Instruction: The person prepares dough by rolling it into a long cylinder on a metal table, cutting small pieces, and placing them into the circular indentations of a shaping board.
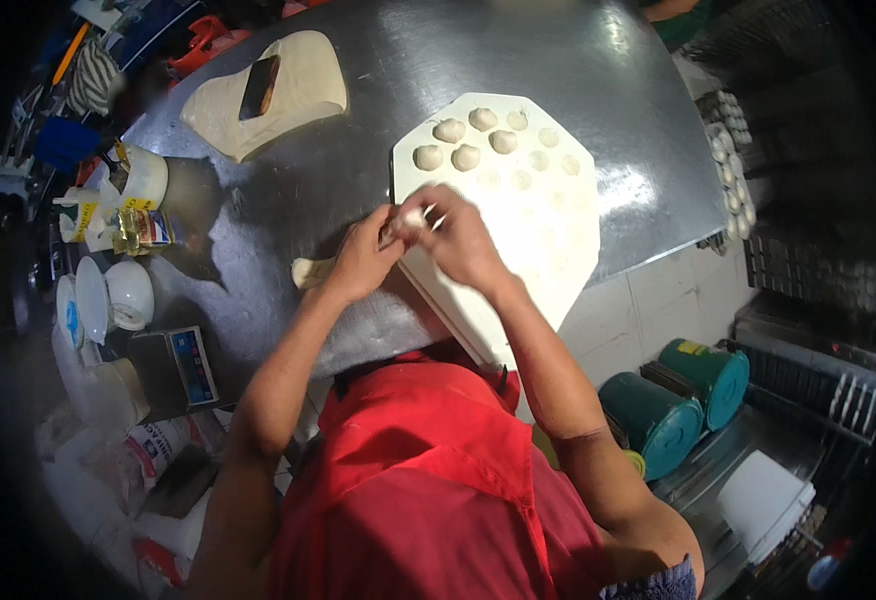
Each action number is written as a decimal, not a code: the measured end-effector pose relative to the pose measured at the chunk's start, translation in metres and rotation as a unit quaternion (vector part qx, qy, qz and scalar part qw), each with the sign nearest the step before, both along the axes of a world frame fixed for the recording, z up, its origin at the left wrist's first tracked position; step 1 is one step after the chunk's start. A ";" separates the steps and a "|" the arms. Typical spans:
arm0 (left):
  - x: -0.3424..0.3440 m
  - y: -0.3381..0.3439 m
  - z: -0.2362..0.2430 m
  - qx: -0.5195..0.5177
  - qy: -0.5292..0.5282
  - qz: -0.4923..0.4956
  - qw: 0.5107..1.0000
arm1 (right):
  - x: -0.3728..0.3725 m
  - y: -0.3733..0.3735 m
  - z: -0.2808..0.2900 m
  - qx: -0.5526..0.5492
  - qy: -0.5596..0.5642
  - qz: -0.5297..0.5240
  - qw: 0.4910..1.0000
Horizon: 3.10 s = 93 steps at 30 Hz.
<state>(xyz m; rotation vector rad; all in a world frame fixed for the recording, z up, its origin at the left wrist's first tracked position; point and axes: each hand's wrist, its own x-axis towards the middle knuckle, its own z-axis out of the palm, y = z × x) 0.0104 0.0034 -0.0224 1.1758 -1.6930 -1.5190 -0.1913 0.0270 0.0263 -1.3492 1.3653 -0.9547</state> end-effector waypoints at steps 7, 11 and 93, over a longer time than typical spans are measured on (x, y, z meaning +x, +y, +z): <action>-0.008 0.004 0.048 -0.193 -0.211 -0.183 0.941 | 0.019 0.025 0.011 0.046 0.218 -0.094 0.970; -0.032 0.003 0.074 -0.199 -0.209 -0.198 0.937 | 0.013 0.017 0.039 0.035 0.117 -0.197 0.973; -0.067 0.003 0.032 -0.243 -0.210 -0.154 0.934 | -0.004 0.021 0.059 0.004 0.203 -0.166 0.965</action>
